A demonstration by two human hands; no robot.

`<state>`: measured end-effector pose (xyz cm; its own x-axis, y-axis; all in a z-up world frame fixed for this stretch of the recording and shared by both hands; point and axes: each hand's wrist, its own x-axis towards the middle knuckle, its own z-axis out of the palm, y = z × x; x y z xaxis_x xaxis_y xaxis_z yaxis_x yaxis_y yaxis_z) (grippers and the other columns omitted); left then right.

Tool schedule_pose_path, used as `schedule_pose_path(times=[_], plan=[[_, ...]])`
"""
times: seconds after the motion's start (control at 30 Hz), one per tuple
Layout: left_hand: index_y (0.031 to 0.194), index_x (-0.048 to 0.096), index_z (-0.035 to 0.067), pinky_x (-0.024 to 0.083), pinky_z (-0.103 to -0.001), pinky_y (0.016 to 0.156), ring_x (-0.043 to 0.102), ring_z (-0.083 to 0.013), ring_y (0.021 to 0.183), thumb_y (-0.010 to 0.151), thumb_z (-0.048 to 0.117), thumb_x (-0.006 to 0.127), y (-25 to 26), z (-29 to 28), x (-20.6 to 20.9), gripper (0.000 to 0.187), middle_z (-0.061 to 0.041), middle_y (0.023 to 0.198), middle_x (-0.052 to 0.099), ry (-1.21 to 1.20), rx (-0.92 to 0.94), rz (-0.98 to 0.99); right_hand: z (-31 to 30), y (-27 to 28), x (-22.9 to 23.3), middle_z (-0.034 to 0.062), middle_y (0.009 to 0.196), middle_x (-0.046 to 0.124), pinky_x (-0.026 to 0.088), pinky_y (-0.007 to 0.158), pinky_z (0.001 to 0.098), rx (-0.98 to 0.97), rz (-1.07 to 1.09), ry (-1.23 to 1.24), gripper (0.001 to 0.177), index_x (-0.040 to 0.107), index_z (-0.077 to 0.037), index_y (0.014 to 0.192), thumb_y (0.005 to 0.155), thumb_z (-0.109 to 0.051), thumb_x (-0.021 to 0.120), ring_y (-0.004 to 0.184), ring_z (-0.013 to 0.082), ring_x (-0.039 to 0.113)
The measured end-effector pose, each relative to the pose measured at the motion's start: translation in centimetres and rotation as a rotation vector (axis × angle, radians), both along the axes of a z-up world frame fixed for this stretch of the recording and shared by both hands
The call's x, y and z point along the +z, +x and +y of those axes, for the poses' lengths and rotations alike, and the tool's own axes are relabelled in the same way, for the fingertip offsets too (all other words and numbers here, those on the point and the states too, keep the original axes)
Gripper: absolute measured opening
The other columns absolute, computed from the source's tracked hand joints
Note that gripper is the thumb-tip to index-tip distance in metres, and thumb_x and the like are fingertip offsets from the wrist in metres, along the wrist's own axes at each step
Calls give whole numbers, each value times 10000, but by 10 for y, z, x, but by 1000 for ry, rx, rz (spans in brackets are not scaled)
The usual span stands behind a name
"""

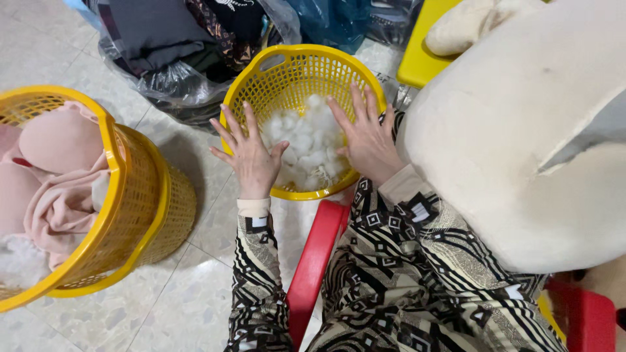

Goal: The person repeatedly pulls white synthetic stuffing from a large white plush toy and places it into a yellow plastic basket. The person uses both hands to reach into the toy's opening, extract clumps of stuffing, and deposit them into the basket.

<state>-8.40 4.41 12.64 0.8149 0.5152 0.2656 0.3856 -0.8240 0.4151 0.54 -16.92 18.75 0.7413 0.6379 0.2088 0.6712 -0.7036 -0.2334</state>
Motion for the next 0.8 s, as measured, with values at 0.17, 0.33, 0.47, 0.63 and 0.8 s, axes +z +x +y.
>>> schedule_pose_path(times=[0.17,0.33,0.47,0.63,0.8], plan=[[1646,176,164,52,-827,1114,-77,-474,1549,738,484,896,1,-10,13,1202,-210,1699,-19,-31,-38,-20,-13,-22,22,226,1679,145,207,1092,794,-13,-103,130,1035,304,-211,1623,752,-246,860,1550,457,158],[1641,200,105,129,-755,1141,-24,-526,1551,815,392,882,15,-52,47,1109,-282,1690,-5,-164,-321,-222,-78,-53,52,225,1693,175,250,1203,682,-63,-207,325,916,320,-156,1613,853,-233,826,1564,434,221],[1640,286,74,228,-542,1337,184,-459,1624,946,260,813,35,-122,68,891,-259,1730,155,-309,-680,-471,-174,-53,67,176,1704,160,273,1295,520,-196,-448,475,916,232,-196,1659,993,-164,860,1591,368,236],[1599,338,65,227,-460,1338,234,-402,1604,1063,347,657,69,-226,91,684,-230,1696,200,-500,-974,-616,-255,-39,86,251,1676,216,232,1262,543,-487,-477,208,989,231,-47,1635,920,-184,900,1574,402,241],[1617,296,96,142,-532,1312,183,-364,1601,1101,648,347,91,-295,94,758,-182,1727,180,-557,-997,-697,-256,8,75,237,1507,459,308,1070,536,-529,-553,-4,874,447,38,1476,736,-180,857,1412,372,413]])
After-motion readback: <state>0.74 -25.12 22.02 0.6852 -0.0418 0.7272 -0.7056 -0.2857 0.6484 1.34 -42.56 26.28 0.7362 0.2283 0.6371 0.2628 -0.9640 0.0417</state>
